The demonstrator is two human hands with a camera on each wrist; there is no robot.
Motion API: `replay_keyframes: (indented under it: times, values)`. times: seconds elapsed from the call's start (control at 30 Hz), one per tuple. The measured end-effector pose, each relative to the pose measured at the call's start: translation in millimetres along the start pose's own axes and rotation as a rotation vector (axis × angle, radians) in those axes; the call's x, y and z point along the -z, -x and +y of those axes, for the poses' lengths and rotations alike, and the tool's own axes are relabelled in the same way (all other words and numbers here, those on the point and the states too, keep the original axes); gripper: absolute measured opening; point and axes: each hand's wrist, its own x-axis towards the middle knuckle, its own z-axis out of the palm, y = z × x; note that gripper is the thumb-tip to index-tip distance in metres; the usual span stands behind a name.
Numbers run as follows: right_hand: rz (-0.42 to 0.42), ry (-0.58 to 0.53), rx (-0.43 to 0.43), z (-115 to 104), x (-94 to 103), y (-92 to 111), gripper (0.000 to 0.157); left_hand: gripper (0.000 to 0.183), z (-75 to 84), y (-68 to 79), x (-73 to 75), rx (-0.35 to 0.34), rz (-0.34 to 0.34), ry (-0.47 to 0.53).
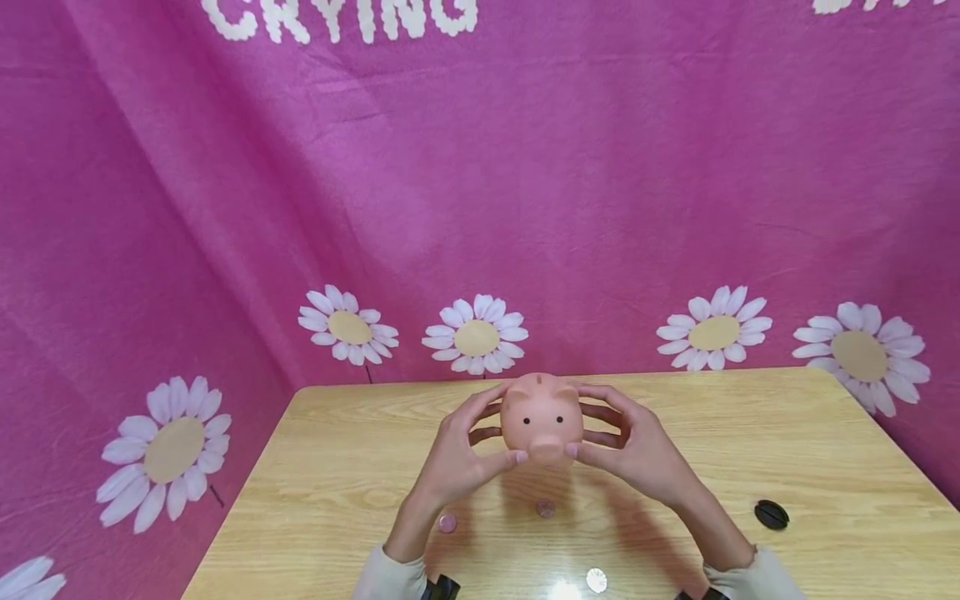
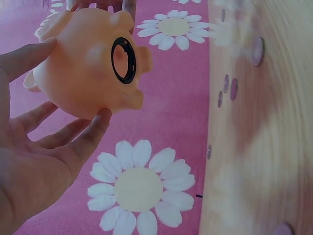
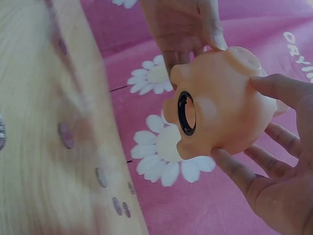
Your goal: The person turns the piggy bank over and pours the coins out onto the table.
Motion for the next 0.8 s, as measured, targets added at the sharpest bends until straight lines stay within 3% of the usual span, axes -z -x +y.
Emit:
replay_keyframes:
  times: [0.4,0.8]
  values:
    - [-0.028,0.004,0.003,15.4,-29.7,-6.0,0.066,0.085,-15.3,20.3,17.0,0.087,-0.004,-0.020]
    - [-0.055,0.041,0.003,28.4,-50.8,-10.0,0.067,0.088,-26.0,27.9,28.4,0.138,-0.022,-0.080]
